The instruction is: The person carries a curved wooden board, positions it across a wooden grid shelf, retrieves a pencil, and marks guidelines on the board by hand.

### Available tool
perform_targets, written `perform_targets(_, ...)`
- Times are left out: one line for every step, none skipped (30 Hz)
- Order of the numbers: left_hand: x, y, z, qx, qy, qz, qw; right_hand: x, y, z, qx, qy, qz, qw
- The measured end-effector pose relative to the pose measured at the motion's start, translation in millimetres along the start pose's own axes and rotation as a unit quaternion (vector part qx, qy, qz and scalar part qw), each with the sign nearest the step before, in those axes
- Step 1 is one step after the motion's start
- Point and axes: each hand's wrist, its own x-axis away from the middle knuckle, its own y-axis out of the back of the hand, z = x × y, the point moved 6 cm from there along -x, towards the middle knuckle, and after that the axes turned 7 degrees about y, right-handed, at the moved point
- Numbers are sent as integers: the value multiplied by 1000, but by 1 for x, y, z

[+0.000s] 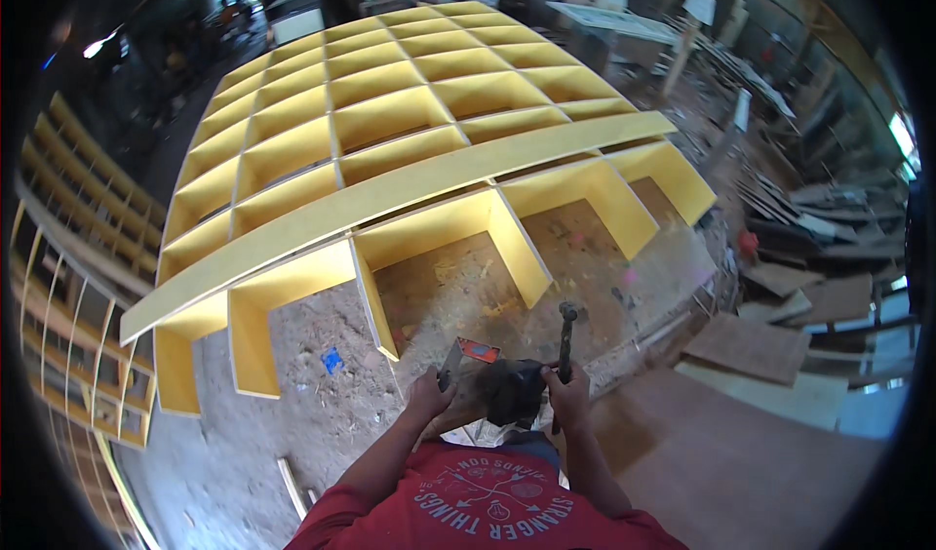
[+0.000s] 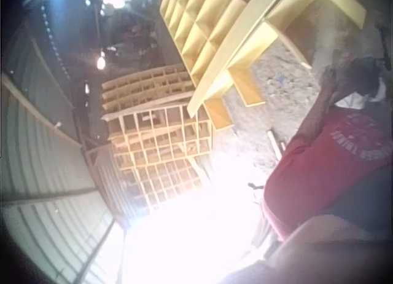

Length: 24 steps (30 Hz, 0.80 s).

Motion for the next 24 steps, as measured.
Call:
perform_targets(-1,-7,5,-8,18,-23,1000,-15,3,-9,-6,4,22,1000)
perform_targets(-3,-13,10,-17,36,-44,998,-28,7,-20,-11,-6,33,999)
perform_targets(-5,-17,12,-15,52,-54,997,-40,11,-30,-14,-18,41,999)
perform_targets(-1,-20,13,-52,59,-77,994,-49,16,-37,-13,-51,58,997)
perform_targets(4,-22,14,-89,66,-99,989,-54,19,-41,-16,-52,77,996)
perform_targets(8,-26,18,-87,82,-106,987,-59,26,-40,28,-25,72,997)
perform_targets(11,-29,20,-108,91,-108,984,-65,30,-39,70,6,67,995)
perform_targets(17,-31,23,-128,100,-109,981,-67,33,-45,70,10,79,994)
perform_targets(19,-30,21,-125,112,-116,979,-68,36,-49,66,14,93,993)
perform_targets(23,-31,16,-127,131,-70,981,-67,40,-58,85,-2,95,992)
perform_targets(28,-33,12,-128,150,-24,980,-67,43,-67,103,-17,96,990)
perform_targets(37,-28,1,-120,157,-8,980,-66,43,-72,102,-15,107,989)
perform_targets(41,-30,9,-113,170,-15,979,-64,43,-76,113,-17,122,986)
perform_targets(43,-32,14,-106,147,-26,983,-61,43,-80,125,-19,137,983)
perform_targets(45,-40,16,-99,120,-33,987,-59,46,-88,127,-15,147,981)
perform_targets(49,-39,13,-79,93,-99,988,-58,48,-103,176,-3,156,972)
perform_targets(51,-42,17,-75,98,-102,987,-59,47,-117,224,10,164,961)
perform_targets(50,-40,19,-11,93,-109,990,-61,46,-126,225,13,164,960)
perform_targets(48,-39,21,53,85,-115,988,-62,46,-137,288,2,178,941)
perform_targets(46,-37,17,52,78,-109,990,-61,47,-151,351,-15,186,918)
perform_targets(45,-32,14,108,102,-98,984,-62,45,-160,354,-20,175,919)
perform_targets(44,-28,10,162,123,-84,975,-63,40,-173,325,-48,192,925)
perform_targets(40,-30,17,157,111,-78,978,-64,32,-184,291,-74,207,931)
perform_targets(40,-24,22,151,-32,-176,972,-65,17,-187,248,-63,205,945)
